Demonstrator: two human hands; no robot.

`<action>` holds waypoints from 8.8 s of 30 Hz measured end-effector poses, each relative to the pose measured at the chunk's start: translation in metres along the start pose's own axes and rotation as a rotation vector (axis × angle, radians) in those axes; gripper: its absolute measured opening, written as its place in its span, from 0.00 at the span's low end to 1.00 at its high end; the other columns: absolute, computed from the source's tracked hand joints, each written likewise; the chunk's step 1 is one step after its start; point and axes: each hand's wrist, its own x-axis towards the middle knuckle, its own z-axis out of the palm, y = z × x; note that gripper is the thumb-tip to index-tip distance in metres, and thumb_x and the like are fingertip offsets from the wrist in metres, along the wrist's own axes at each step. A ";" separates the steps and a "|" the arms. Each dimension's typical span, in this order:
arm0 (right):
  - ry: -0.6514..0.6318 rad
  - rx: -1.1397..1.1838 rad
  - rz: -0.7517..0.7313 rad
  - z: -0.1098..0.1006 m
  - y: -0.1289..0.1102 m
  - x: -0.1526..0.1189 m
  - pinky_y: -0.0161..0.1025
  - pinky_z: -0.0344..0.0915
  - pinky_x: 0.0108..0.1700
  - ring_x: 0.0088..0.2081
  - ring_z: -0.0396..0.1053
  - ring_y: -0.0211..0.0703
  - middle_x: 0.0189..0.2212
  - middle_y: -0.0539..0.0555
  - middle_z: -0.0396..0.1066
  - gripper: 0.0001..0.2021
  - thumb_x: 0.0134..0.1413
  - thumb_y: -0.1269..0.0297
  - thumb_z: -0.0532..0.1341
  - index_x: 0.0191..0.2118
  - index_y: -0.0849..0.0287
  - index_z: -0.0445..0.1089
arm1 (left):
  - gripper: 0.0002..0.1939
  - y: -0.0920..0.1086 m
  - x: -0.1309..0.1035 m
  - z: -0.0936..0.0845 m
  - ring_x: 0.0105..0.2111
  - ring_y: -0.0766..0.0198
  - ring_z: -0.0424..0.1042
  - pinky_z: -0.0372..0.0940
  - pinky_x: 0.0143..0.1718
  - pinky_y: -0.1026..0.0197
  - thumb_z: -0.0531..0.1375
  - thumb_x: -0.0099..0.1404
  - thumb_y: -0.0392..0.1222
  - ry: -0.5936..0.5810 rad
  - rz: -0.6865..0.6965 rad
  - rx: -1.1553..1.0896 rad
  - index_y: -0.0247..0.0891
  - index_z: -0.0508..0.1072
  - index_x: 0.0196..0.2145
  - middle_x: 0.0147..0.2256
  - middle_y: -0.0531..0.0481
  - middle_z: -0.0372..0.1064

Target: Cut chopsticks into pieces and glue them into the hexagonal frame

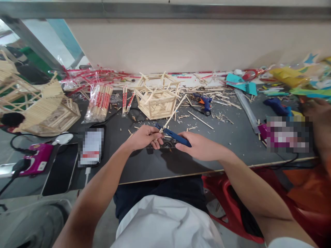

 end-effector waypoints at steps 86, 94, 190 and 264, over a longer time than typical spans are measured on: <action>0.159 -0.399 -0.114 0.022 0.027 0.022 0.42 0.60 0.38 0.39 0.74 0.51 0.38 0.60 0.76 0.24 0.69 0.48 0.46 0.39 0.61 0.70 | 0.16 0.000 0.003 0.008 0.20 0.67 0.74 0.70 0.23 0.68 0.69 0.60 0.46 0.076 -0.006 -0.119 0.28 0.74 0.33 0.24 0.49 0.73; 0.143 -0.434 -0.128 0.017 0.026 0.023 0.41 0.60 0.37 0.38 0.74 0.50 0.37 0.60 0.76 0.23 0.69 0.48 0.46 0.38 0.60 0.70 | 0.09 0.007 0.001 0.013 0.20 0.69 0.73 0.69 0.24 0.68 0.66 0.64 0.40 0.109 -0.049 -0.091 0.29 0.74 0.32 0.24 0.50 0.73; 0.296 -0.316 -0.214 -0.028 0.069 0.041 0.41 0.59 0.39 0.38 0.69 0.48 0.36 0.58 0.73 0.06 0.63 0.72 0.54 0.37 0.60 0.68 | 0.14 0.006 -0.006 -0.011 0.41 0.60 0.74 0.61 0.31 0.62 0.52 0.75 0.44 0.405 0.260 1.553 0.37 0.76 0.42 0.41 0.48 0.72; 0.494 -0.651 -0.511 0.025 0.027 0.074 0.43 0.59 0.44 0.42 0.65 0.48 0.39 0.59 0.73 0.16 0.69 0.70 0.49 0.46 0.60 0.75 | 0.15 -0.015 0.005 0.005 0.44 0.57 0.77 0.69 0.43 0.58 0.51 0.76 0.42 0.447 0.498 1.292 0.37 0.76 0.49 0.44 0.46 0.79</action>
